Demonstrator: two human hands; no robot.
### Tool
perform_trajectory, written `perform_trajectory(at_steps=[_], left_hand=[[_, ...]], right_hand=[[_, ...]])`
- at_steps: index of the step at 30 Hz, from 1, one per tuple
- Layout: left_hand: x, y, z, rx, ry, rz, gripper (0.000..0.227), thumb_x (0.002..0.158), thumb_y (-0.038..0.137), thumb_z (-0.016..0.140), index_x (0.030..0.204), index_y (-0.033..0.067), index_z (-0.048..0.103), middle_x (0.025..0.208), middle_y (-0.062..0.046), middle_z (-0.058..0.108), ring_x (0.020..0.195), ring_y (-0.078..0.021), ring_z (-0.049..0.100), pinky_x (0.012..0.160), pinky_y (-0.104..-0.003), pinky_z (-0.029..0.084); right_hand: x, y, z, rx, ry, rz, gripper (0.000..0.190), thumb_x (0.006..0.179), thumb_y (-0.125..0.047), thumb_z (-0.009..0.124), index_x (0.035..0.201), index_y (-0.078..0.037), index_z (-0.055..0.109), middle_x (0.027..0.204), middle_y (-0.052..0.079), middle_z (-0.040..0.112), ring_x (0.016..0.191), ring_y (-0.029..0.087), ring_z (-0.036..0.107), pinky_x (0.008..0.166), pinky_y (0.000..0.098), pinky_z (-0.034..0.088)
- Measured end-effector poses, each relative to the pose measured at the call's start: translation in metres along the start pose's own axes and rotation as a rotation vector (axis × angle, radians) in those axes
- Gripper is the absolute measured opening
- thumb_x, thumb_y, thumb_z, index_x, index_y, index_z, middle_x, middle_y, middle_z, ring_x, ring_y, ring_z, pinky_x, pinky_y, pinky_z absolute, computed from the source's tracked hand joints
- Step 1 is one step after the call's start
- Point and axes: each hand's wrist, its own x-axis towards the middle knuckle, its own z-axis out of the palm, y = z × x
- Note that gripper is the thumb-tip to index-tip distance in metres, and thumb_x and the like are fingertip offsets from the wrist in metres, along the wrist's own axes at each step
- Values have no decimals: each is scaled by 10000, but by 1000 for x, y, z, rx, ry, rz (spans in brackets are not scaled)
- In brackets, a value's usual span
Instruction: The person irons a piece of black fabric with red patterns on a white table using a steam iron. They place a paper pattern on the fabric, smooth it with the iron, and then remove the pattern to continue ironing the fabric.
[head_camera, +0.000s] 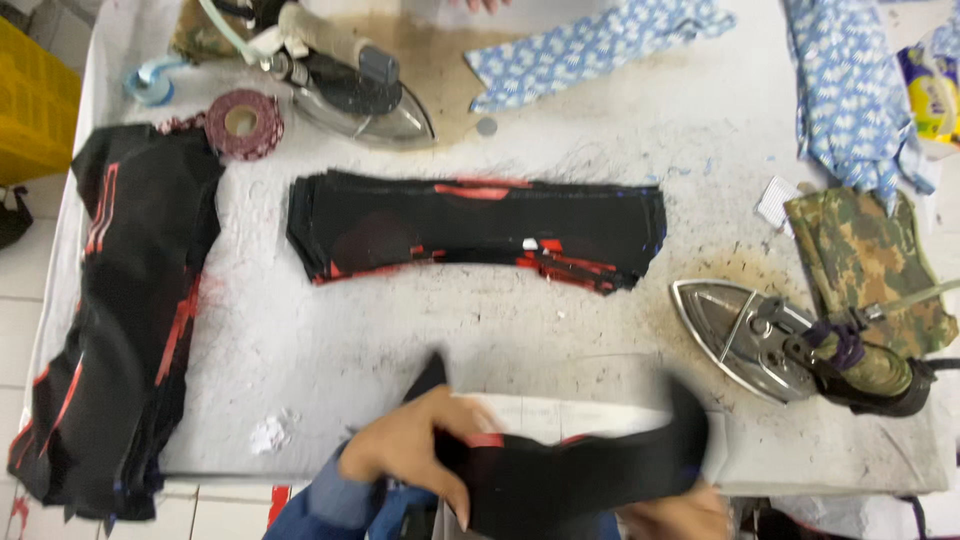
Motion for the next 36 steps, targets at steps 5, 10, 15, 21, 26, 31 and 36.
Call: perform_trajectory(at_steps=[5, 10, 15, 21, 26, 31, 36], left_hand=[[-51, -30, -34, 420, 171, -606, 200, 655, 316, 811, 750, 166, 720, 702, 71, 622, 640, -56, 536, 609, -209, 436], [-89, -62, -78, 419, 707, -716, 125, 662, 162, 820, 750, 90, 766, 708, 30, 731, 694, -49, 613, 683, -198, 476], [-80, -79, -72, 771, 1191, -1107, 411, 724, 492, 676, 906, 124, 701, 907, -20, 702, 906, -222, 630, 778, -325, 467], [-151, -157, -69, 737, 1472, -998, 351, 762, 473, 761, 845, 135, 719, 706, -81, 687, 734, -250, 677, 624, -320, 498], [-109, -157, -56, 943, 1716, -551, 171, 967, 215, 592, 858, 97, 647, 620, -106, 581, 572, -259, 568, 510, -321, 417], [-71, -152, -64, 1175, 1725, -299, 137, 985, 177, 538, 991, 104, 654, 801, -139, 664, 746, -344, 648, 637, -396, 500], [-75, -164, -82, 1506, 1651, -251, 110, 848, 67, 679, 947, 97, 717, 760, -79, 682, 668, -276, 665, 585, -328, 505]], right_hand=[[39, -62, -25, 465, -528, -96, 538, 743, -29, 501, 1274, -120, 499, 1082, 171, 628, 951, 315, 610, 742, 417, 505], [76, -56, 62, 356, -385, -64, 626, 783, 35, 338, 1401, -66, 339, 1323, 191, 459, 1171, 267, 467, 1054, 312, 340], [150, 29, 41, 483, -424, -89, 414, 609, 265, 344, 782, -108, 397, 691, 28, 357, 574, 136, 402, 670, 305, 478], [74, -67, 79, -238, -67, -189, 598, 834, -445, 704, 1039, 111, 625, 877, 303, 604, 738, 307, 598, 597, 388, 490], [143, -21, 78, -596, 40, -696, 371, 931, -282, 681, 936, 86, 632, 758, 275, 610, 766, 408, 627, 585, 442, 481], [149, -9, 64, -949, 326, -972, 346, 1058, -320, 566, 838, -53, 553, 671, 189, 609, 676, 389, 644, 570, 432, 493], [146, -5, 68, -1083, 443, -931, 319, 1096, -373, 455, 975, -105, 578, 653, 167, 641, 644, 337, 674, 542, 395, 517]])
